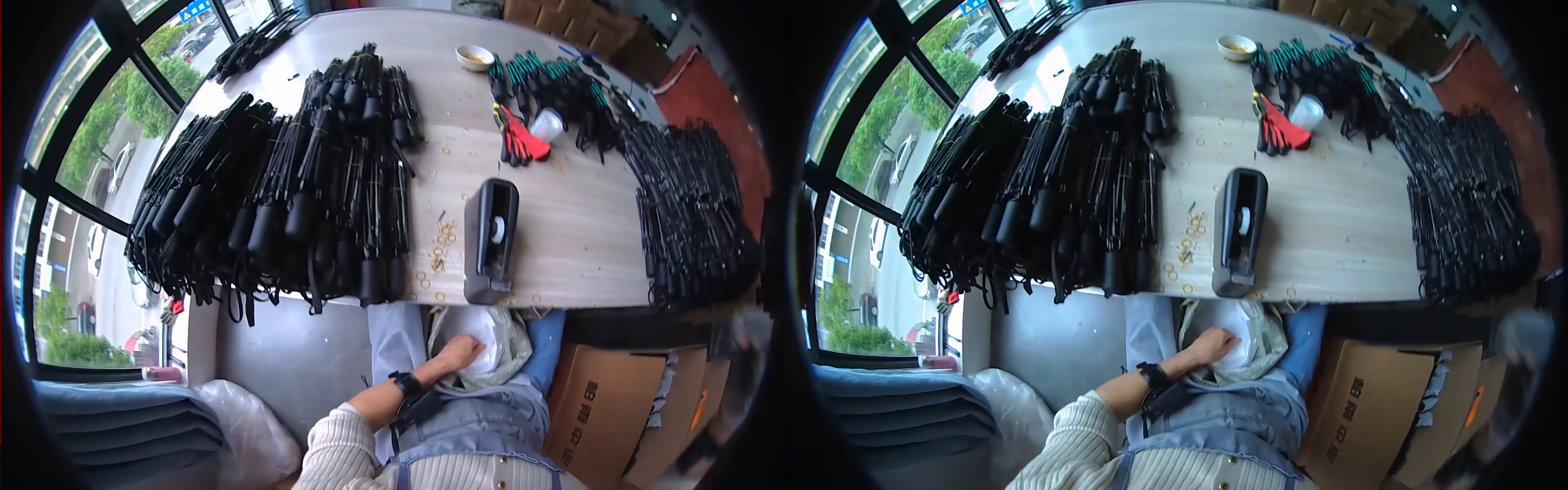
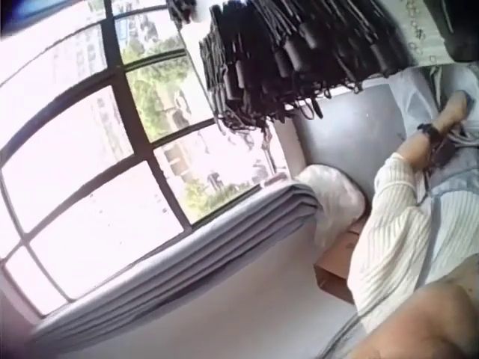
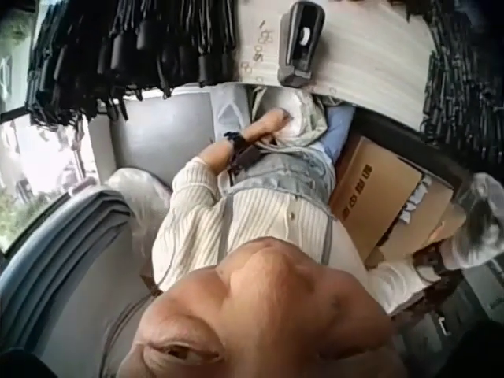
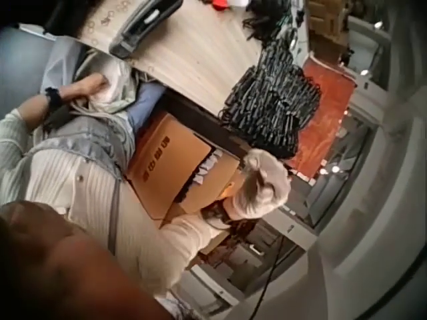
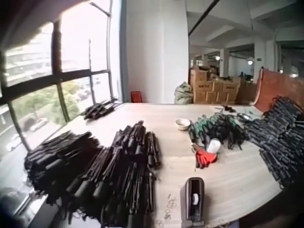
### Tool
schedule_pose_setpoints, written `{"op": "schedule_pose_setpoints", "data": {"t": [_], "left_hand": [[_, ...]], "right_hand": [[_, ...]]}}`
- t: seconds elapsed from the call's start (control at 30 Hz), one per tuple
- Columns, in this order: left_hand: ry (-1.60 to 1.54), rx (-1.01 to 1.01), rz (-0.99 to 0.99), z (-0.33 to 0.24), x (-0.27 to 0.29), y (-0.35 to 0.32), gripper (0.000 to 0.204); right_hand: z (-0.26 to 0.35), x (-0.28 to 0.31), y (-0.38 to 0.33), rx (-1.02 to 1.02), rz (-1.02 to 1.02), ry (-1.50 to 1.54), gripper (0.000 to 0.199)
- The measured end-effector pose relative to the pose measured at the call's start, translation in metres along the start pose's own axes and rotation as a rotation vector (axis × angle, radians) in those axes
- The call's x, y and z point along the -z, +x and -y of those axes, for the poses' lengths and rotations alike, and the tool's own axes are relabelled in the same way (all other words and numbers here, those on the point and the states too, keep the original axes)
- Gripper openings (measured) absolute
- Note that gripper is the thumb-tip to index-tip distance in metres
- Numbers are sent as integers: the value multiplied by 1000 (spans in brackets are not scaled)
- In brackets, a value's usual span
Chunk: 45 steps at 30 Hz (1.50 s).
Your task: Wrapping the tops of black metal tripod-like parts with white foam protective sleeves and placing them into cardboard boxes.
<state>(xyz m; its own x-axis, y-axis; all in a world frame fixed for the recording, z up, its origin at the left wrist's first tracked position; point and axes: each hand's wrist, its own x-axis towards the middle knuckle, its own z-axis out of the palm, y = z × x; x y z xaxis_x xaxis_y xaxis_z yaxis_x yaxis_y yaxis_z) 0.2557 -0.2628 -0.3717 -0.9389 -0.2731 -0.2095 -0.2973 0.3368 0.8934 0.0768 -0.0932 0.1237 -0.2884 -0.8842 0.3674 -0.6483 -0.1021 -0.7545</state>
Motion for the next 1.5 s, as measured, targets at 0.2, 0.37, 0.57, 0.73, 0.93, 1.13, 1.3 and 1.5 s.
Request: {"op": "schedule_pose_setpoints", "data": {"t": [0.2, 0.37, 0.57, 0.73, 0.93, 1.13, 1.3, 1.5], "left_hand": [[-82, -99, -126, 32, -6, -24, 15], [-403, -47, -49, 16, 19, -27, 15], [-655, 222, 19, 30, 6, -13, 21], [-1013, 710, 467, 57, -15, -3, 64], [-989, 504, 184, 125, -140, -87, 50], [-892, 336, -142, 177, -224, -174, 36], [-768, 125, -427, 123, -151, -63, 26], [-665, 36, -531, 77, -63, 1, 23]], "right_hand": [[-161, -232, 314, 684, 496, -847, 14], [-191, -408, 461, 799, 399, -909, 36], [-163, -517, 523, 517, 399, -792, 42], [-199, -560, 560, 653, 584, -921, 47], [-246, -600, 567, 667, 946, -924, 51], [-223, -572, 548, 368, 1081, -892, 60], [-249, -550, 511, 540, 935, -918, 41], [-253, -534, 489, 845, 899, -990, 34]]}}
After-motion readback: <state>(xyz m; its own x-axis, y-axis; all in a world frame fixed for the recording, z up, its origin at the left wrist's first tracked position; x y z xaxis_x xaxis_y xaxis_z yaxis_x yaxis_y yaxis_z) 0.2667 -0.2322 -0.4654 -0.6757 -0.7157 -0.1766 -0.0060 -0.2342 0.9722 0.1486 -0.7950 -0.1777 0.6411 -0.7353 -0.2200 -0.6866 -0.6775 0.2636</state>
